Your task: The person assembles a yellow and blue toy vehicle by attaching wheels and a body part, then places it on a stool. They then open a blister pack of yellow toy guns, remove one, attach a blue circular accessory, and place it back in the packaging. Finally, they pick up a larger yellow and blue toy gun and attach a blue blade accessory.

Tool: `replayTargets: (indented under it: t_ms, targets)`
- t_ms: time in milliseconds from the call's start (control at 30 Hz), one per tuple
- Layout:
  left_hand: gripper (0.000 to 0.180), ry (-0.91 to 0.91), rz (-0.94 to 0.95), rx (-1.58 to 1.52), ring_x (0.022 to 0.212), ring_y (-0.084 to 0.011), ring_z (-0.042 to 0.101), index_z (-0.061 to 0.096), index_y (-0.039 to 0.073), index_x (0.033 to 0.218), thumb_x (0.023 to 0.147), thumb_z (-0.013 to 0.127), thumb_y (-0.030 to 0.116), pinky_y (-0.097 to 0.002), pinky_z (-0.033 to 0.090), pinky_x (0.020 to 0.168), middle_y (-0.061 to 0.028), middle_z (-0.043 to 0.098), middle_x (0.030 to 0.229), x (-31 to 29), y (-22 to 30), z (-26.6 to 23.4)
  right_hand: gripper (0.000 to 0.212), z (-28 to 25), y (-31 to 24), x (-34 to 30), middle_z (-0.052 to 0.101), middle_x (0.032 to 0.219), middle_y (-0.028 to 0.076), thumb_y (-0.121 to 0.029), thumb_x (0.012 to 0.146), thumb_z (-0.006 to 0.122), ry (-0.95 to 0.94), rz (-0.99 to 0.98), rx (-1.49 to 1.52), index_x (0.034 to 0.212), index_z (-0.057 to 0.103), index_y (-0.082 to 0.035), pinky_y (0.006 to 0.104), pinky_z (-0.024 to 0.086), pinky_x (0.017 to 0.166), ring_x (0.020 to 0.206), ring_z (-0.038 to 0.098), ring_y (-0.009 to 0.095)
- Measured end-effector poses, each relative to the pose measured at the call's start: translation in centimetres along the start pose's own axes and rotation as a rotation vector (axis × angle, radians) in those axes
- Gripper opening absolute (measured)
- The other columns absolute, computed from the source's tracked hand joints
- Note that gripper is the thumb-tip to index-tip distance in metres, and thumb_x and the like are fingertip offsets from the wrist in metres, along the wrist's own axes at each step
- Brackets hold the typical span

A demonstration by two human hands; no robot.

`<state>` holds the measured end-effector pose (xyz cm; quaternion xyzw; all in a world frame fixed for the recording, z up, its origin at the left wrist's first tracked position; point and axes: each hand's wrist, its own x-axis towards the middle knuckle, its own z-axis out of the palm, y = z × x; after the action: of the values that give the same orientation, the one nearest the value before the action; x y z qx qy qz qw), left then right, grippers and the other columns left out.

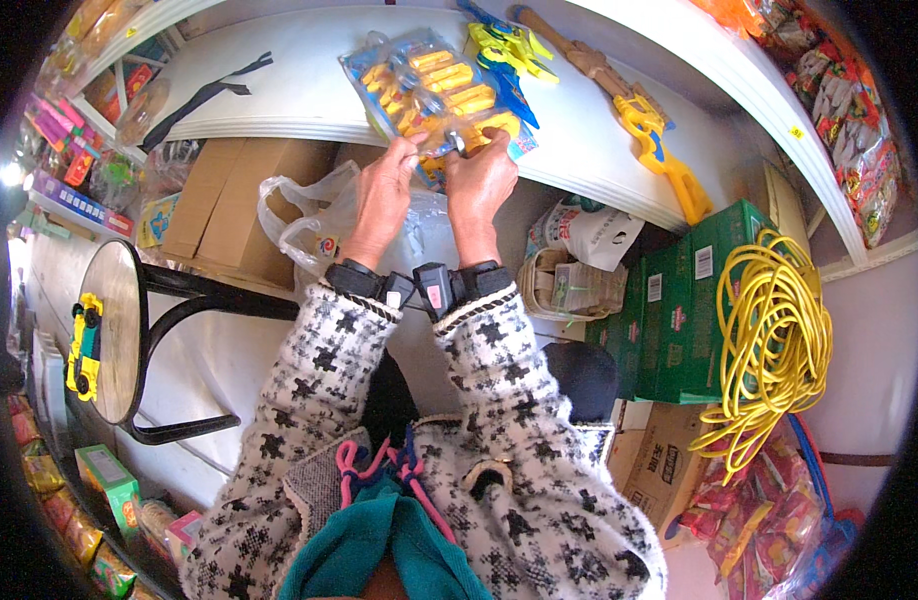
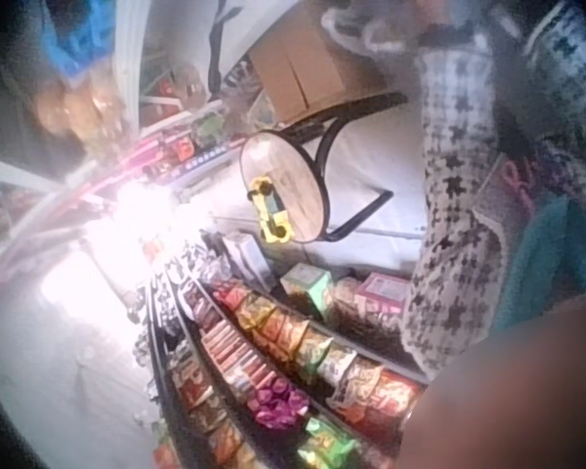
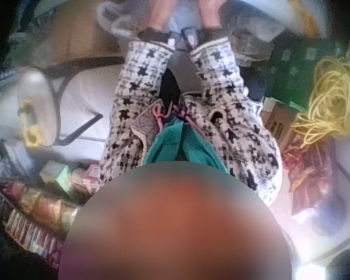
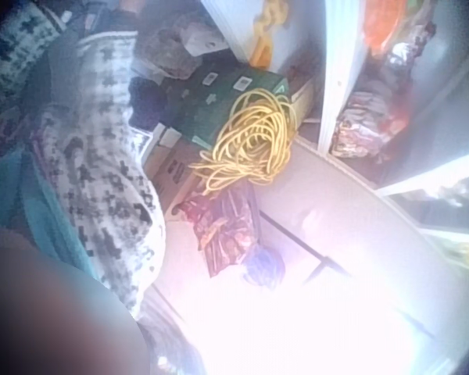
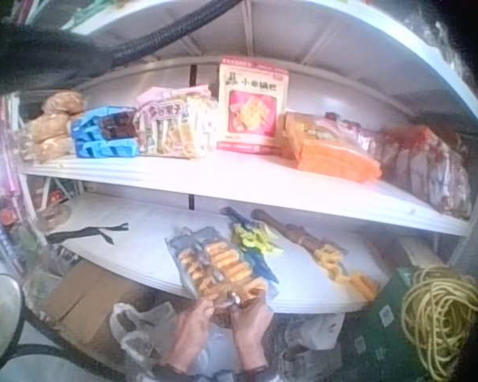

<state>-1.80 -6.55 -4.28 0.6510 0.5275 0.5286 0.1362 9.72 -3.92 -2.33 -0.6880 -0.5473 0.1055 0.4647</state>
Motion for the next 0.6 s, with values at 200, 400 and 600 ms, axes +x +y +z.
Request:
replayTargets:
  t_ms: [200,400,600]
  targets:
    - [0.019,-0.036,-0.010,0.044,0.090,-0.0362,0.064,0.056,0.009,0.113,0.095,0.052,0.011,-0.0446,0.051,0.070,-0.0135,0.067,0.100,0.2,0.4,0.1,0.041,0.2,-0.1,0.0,0.066,0.073,0.013,-0.004,0.067,0.077,-0.009,0.022,0.177,0.103,0.058,0.000,0.0360,0.053,0.069,0.070,0.068,0.027]
    - [0.015,-0.056,0.000,0.047,0.090,-0.0343,0.065,0.055,0.006,0.109,0.095,0.052,0.010,-0.0442,0.050,0.070,-0.0134,0.067,0.101,0.3,0.7,-0.1,0.033,0.0,1.1,-1.3,0.064,0.076,0.006,0.000,0.077,0.073,-0.034,0.050,0.394,0.107,0.060,0.002,0.0257,0.053,0.065,0.067,0.062,0.010]
    - [0.016,-0.038,0.000,0.036,0.089,-0.0356,0.065,0.055,0.006,0.110,0.095,0.052,0.010,-0.0442,0.050,0.070,-0.0144,0.067,0.099,0.2,0.7,0.1,0.035,0.4,2.0,-2.0,0.065,0.084,0.006,-0.001,0.078,0.074,0.054,-0.178,0.279,0.110,0.060,0.001,0.0262,0.052,0.067,0.071,0.063,0.012]
